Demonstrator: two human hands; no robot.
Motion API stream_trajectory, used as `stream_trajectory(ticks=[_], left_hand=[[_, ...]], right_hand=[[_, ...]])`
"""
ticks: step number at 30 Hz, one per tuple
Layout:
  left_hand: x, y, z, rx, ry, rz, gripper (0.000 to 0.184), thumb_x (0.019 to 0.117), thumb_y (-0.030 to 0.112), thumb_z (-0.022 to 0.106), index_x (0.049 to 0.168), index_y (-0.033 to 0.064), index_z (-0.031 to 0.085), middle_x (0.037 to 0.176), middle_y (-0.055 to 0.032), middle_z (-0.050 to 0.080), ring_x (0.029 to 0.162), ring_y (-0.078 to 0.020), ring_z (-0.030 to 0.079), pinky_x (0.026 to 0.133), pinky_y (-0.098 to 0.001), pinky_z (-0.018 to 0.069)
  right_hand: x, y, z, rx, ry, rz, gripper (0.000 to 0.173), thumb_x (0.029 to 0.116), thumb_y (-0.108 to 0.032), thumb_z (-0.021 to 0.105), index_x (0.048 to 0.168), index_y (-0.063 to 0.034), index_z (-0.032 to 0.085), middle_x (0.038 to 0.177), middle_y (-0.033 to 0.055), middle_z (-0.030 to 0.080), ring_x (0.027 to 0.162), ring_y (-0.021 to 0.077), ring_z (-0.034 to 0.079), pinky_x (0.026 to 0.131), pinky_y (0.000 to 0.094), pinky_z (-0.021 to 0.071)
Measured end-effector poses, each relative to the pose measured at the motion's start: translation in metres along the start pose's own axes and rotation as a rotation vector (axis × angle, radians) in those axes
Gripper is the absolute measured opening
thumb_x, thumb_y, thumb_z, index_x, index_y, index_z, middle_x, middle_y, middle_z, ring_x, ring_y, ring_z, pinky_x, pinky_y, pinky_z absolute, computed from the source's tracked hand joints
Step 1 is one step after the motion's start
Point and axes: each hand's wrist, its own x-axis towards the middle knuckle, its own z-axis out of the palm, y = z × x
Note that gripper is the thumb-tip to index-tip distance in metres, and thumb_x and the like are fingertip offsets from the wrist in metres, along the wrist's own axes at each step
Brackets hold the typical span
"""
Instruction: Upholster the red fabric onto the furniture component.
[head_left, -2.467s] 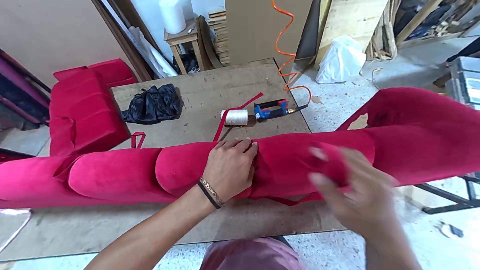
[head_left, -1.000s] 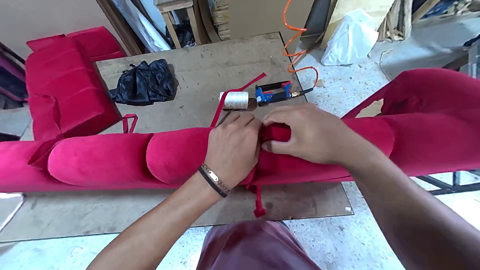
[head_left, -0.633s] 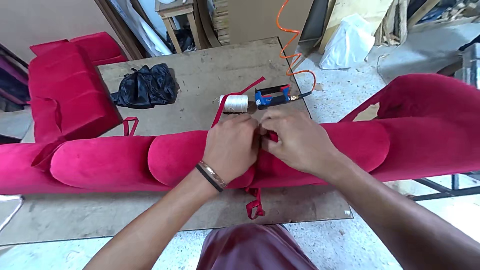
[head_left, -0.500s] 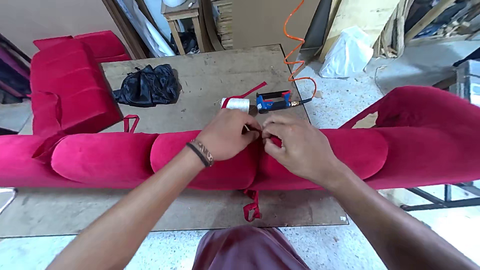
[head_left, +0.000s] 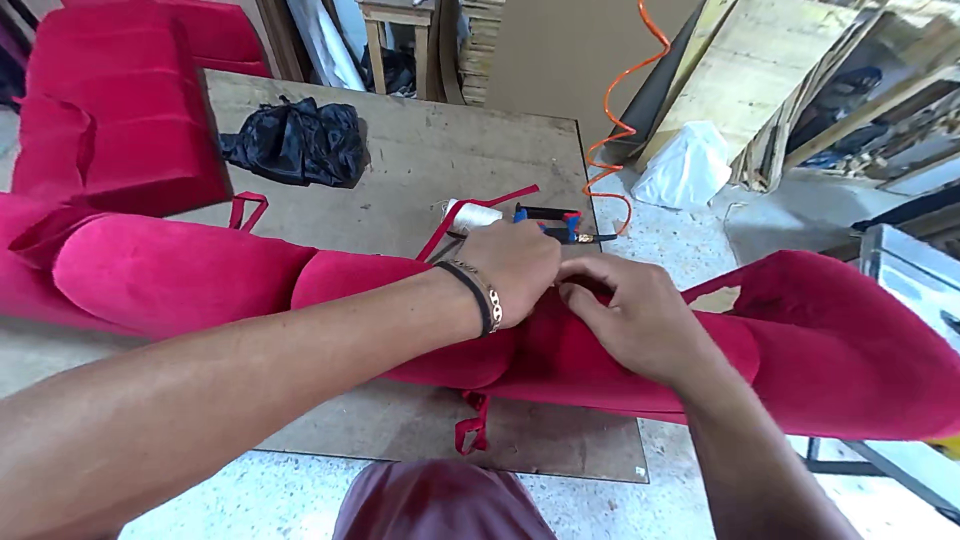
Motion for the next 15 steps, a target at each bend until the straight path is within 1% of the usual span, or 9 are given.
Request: stream_trajectory(ticks=[1, 4, 6, 8, 9, 10, 12, 14, 15], left_hand=[[0.002, -0.002, 0.004, 0.0, 0.003, 0.015, 0.015, 0.0865, 0.023, 0.079, 0.084, 0.0111, 0.07, 0.083, -0.0084, 0.066, 0.081, -0.0304, 0.067, 0.063, -0.0535, 0.0541], [0.007, -0.008, 0.015, 0.006, 0.025, 0.059, 0.019, 0.0877, 0.027, 0.078, 0.088, 0.0087, 0.07, 0.087, -0.0095, 0.068, 0.084, -0.0304, 0.068, 0.067, -0.0534, 0.0556], [0.008, -0.013, 0.016, -0.044, 0.057, 0.055, 0.018, 0.0887, 0.024, 0.077, 0.092, 0.0074, 0.071, 0.093, -0.0103, 0.069, 0.088, -0.0301, 0.069, 0.072, -0.0536, 0.0567], [0.008, -0.025, 0.021, -0.195, 0.101, 0.057, 0.012, 0.0922, 0.019, 0.071, 0.095, 0.0074, 0.071, 0.097, -0.0091, 0.068, 0.091, -0.0264, 0.068, 0.077, -0.0509, 0.0568], [0.006, -0.034, 0.023, -0.316, 0.125, 0.056, 0.012, 0.0945, 0.016, 0.069, 0.101, 0.0064, 0.072, 0.099, -0.0093, 0.07, 0.092, -0.0242, 0.069, 0.081, -0.049, 0.0581], [0.004, -0.044, 0.023, -0.431, 0.119, 0.047, 0.016, 0.0978, 0.017, 0.068, 0.109, 0.0063, 0.072, 0.104, -0.0087, 0.072, 0.095, -0.0211, 0.071, 0.085, -0.0455, 0.0599], [-0.003, -0.056, 0.022, -0.605, -0.006, 0.008, 0.039, 0.0982, 0.031, 0.07, 0.129, 0.0077, 0.066, 0.116, -0.0076, 0.072, 0.104, -0.0183, 0.071, 0.093, -0.0425, 0.0595], [-0.01, -0.054, 0.018, -0.567, -0.148, -0.028, 0.075, 0.0853, 0.055, 0.078, 0.144, 0.0126, 0.057, 0.123, -0.0072, 0.072, 0.11, -0.0206, 0.07, 0.097, -0.0487, 0.057], [-0.012, -0.049, 0.019, -0.446, -0.172, -0.043, 0.091, 0.0754, 0.066, 0.08, 0.148, 0.0167, 0.054, 0.122, -0.0065, 0.072, 0.109, -0.0227, 0.07, 0.094, -0.0536, 0.0569]], right_hand=[[0.003, 0.002, -0.004, 0.019, -0.061, 0.007, 0.023, 0.098, -0.029, 0.058, 0.111, -0.0215, 0.075, 0.106, -0.0078, 0.074, 0.098, 0.0041, 0.069, 0.085, 0.0353, 0.0596], [0.015, 0.002, -0.01, 0.015, -0.26, 0.029, 0.028, 0.095, -0.046, 0.061, 0.112, -0.0277, 0.076, 0.11, -0.012, 0.073, 0.105, 0.0022, 0.067, 0.089, 0.0373, 0.0571], [0.025, 0.004, -0.009, 0.007, -0.313, 0.047, 0.028, 0.0933, -0.049, 0.064, 0.108, -0.0286, 0.076, 0.105, -0.012, 0.073, 0.101, 0.003, 0.067, 0.085, 0.0371, 0.0572], [0.032, 0.006, -0.012, 0.012, -0.418, 0.112, 0.036, 0.0941, -0.053, 0.066, 0.116, -0.0249, 0.076, 0.106, -0.0049, 0.074, 0.1, 0.0109, 0.068, 0.087, 0.0433, 0.0568], [0.036, 0.006, -0.013, 0.0, -0.5, 0.145, 0.044, 0.0946, -0.056, 0.064, 0.123, -0.0241, 0.074, 0.109, -0.0015, 0.073, 0.103, 0.0147, 0.068, 0.089, 0.0476, 0.0557], [0.04, 0.006, -0.013, -0.005, -0.571, 0.163, 0.049, 0.0941, -0.06, 0.063, 0.126, -0.0246, 0.072, 0.111, -0.0003, 0.073, 0.106, 0.0162, 0.067, 0.091, 0.0498, 0.0546], [0.044, 0.006, -0.012, -0.006, -0.647, 0.161, 0.046, 0.091, -0.064, 0.064, 0.114, -0.0254, 0.074, 0.099, -0.0021, 0.072, 0.096, 0.0144, 0.068, 0.083, 0.0482, 0.0559], [0.045, 0.005, -0.01, 0.021, -0.659, 0.167, 0.043, 0.0912, -0.06, 0.067, 0.112, -0.0233, 0.075, 0.097, -0.0009, 0.072, 0.094, 0.0156, 0.068, 0.082, 0.0492, 0.0559], [0.044, 0.006, -0.008, 0.025, -0.637, 0.162, 0.036, 0.0927, -0.056, 0.066, 0.107, -0.0246, 0.076, 0.093, -0.0026, 0.071, 0.09, 0.0136, 0.068, 0.078, 0.0469, 0.0559]])
